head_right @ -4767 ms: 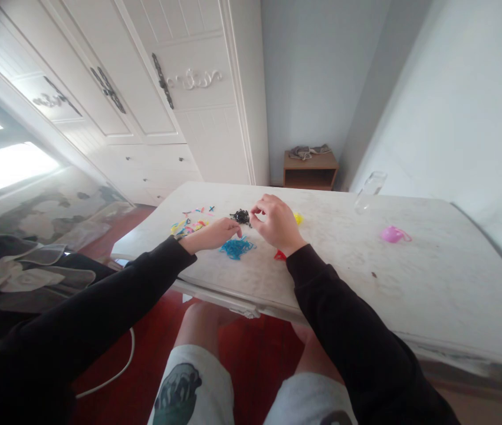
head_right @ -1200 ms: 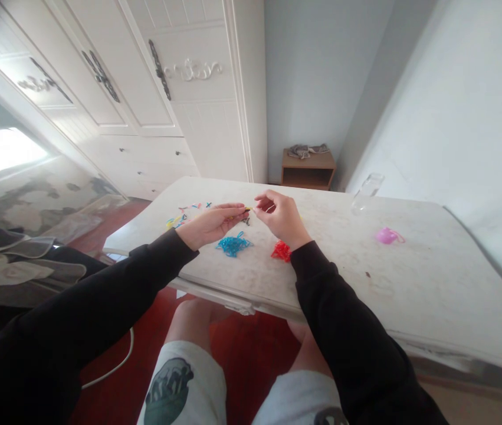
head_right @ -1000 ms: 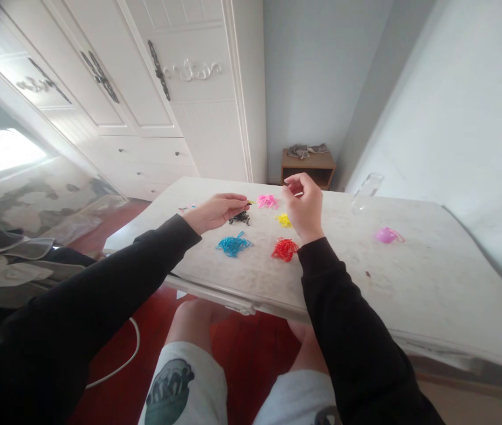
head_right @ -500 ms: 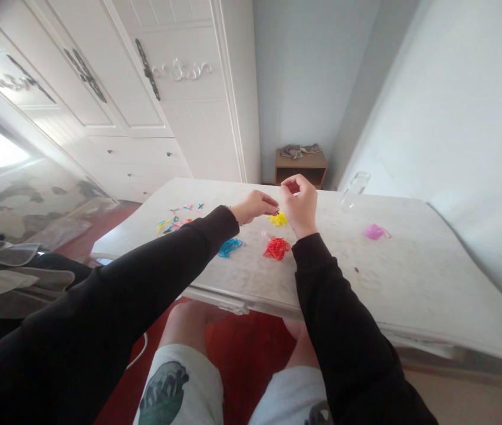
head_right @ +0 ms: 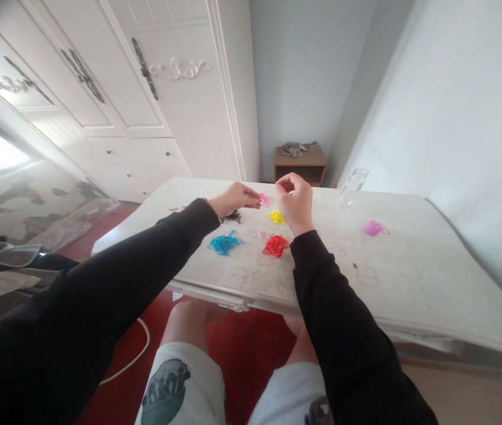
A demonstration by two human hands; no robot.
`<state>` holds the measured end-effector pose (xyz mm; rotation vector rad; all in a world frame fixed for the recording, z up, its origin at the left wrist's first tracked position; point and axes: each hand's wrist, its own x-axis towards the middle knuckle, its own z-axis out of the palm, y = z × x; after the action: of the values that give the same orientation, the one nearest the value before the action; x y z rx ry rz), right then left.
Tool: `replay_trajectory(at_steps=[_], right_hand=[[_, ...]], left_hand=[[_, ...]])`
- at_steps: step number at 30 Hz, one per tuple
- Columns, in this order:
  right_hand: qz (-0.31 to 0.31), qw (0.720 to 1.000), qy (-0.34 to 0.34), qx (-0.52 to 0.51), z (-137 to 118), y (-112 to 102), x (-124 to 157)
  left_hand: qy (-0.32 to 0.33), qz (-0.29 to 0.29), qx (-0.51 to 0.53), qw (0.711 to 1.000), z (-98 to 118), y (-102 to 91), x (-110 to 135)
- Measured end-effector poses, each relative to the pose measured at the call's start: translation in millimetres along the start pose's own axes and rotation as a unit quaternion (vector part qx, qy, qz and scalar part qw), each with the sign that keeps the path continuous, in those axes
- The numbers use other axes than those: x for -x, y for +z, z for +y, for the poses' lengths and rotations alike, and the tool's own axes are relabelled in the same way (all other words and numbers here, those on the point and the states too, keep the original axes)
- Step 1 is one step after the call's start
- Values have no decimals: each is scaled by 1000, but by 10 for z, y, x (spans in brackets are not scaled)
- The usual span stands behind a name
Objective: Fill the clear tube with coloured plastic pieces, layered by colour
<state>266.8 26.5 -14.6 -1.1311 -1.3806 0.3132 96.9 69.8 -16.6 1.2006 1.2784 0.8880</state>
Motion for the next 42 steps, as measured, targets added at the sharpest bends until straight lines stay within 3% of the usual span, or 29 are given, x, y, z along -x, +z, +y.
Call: replay_trajectory(at_steps=[4, 9, 12, 22, 27, 33, 38, 42], right_hand=[[-9, 1000, 3, 2, -22, 3, 7], [-22, 1000, -2, 8, -17, 12, 22], [-27, 1000, -3, 11, -9, 16, 29], [-32, 999, -11, 8, -2, 25, 43], [-38, 999, -10, 6, -25, 24, 47], [-46, 999, -3, 11, -46, 25, 55], [-55, 998, -13, 4, -22, 33, 59], [-60, 998, -26, 1, -7, 40, 61]], left_hand=[[-46, 24, 3, 999, 0, -408, 5], [-40, 5, -129, 991, -41, -771, 14], [-33, -3, -190, 981, -41, -853, 21], [-8, -16, -231, 973, 1, -966, 26], [50, -29, -246, 968, -51, -863, -12], [78, -146, -304, 938, -170, -397, 66], [225, -184, -455, 842, -190, -102, 249], [261, -233, -488, 800, -236, -57, 287]])
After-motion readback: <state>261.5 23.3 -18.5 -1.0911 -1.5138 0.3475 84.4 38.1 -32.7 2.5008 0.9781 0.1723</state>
